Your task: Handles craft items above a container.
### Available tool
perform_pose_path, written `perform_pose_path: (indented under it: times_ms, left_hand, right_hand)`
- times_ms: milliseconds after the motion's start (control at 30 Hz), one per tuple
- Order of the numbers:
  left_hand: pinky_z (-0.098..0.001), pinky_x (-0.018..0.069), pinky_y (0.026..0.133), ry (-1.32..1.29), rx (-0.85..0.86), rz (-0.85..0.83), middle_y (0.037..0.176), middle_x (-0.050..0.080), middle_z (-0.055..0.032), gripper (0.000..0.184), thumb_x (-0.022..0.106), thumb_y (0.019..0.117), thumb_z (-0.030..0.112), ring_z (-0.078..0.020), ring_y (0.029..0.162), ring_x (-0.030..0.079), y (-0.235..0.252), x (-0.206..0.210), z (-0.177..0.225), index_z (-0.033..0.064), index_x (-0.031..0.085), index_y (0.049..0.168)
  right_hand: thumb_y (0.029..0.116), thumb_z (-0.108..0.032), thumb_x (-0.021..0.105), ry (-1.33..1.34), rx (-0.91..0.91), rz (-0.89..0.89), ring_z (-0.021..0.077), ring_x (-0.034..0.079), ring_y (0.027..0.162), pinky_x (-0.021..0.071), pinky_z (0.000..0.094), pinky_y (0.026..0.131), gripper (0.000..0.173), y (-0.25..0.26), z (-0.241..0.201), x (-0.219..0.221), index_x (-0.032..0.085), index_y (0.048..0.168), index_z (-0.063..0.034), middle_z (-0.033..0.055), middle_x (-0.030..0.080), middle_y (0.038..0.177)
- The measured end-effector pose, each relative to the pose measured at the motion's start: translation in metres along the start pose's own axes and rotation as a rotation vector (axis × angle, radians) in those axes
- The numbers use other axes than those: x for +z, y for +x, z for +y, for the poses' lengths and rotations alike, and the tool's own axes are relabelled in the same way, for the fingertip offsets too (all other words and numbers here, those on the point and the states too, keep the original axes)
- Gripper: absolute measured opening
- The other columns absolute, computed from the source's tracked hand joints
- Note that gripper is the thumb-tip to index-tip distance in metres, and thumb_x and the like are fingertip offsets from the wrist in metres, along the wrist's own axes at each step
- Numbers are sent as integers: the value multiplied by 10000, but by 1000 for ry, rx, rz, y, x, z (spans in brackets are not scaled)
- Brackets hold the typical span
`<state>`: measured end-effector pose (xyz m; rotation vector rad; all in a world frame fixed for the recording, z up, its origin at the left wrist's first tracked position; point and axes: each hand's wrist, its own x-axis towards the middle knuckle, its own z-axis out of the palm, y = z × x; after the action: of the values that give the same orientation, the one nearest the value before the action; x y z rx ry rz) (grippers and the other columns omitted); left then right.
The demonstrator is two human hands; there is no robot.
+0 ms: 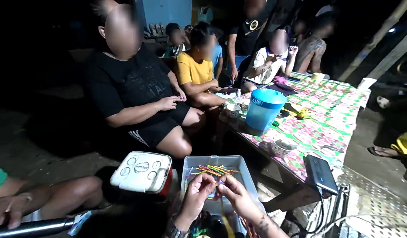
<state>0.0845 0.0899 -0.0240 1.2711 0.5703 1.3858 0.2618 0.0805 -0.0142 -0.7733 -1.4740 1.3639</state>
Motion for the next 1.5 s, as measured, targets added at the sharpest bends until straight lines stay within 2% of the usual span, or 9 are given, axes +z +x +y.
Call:
perform_pose_path:
  times_ms: [100,300,467,633,867,967,1067,1200,1500]
  left_hand:
    - [-198,565,776,63,21,66,975,705,81,78,661,961,111,-7,868,660,-2,-4,2,166,692,1008]
    - [-231,563,709,187,-81,237,871,640,30,55,524,991,51,-47,751,634,-2,1,3,58,578,1001]
    - [-241,566,722,83,-119,132,979,645,41,128,520,999,73,-53,811,641,-1,1,0,94,556,1119]
    - [-254,597,747,8,-103,105,1006,719,20,101,600,978,76,-69,840,692,-3,11,2,148,659,1019]
    - [-235,580,753,23,-111,-15,1039,710,43,260,687,950,90,-59,884,677,3,21,-9,169,644,1194]
    - [-205,586,707,85,-87,-11,1008,739,63,197,728,924,99,-24,824,684,7,27,-13,177,750,1104]
    - [-247,602,771,146,-91,-13,1007,726,57,308,742,904,82,-49,862,694,7,28,-16,141,641,1189]
    - [-200,593,707,227,-45,-3,957,721,90,91,761,906,150,-12,811,677,6,25,-16,205,771,977]
    - [-203,573,672,378,-226,395,795,673,21,135,531,974,-59,-44,681,648,18,16,-2,49,611,961]
  right_hand:
    - [1018,-88,563,-128,-51,37,-5,591,630,534,187,602,81,3,2,10,590,1061,-25,-37,634,798]
    - [943,-90,628,-845,-540,180,155,673,771,587,243,730,83,11,16,17,664,989,-32,108,661,882]
    - [965,-8,563,-538,-292,72,154,670,881,566,266,836,180,5,9,12,650,1109,55,154,673,992]
    - [1072,-138,456,-23,84,-57,-15,518,642,471,168,598,224,-5,-5,0,599,1199,-22,-29,613,914]
    - [1109,-220,368,-30,121,-29,-22,463,602,425,162,561,299,-19,-10,-21,590,1127,-20,-53,529,800]
    - [1109,-245,365,-113,125,-65,-23,468,646,426,172,620,322,-20,-12,-29,600,1111,-24,-41,550,823]
    - [1109,-259,364,-220,117,-109,27,527,723,463,218,698,363,-23,-16,-33,630,1097,-11,16,589,860]
    - [1111,-250,366,-262,156,-193,82,535,717,464,271,691,357,-19,-20,-39,632,1067,-15,35,567,821]
    - [1086,-218,504,-547,335,-80,203,638,839,531,431,783,265,-7,-42,-77,684,1219,-75,107,679,987]
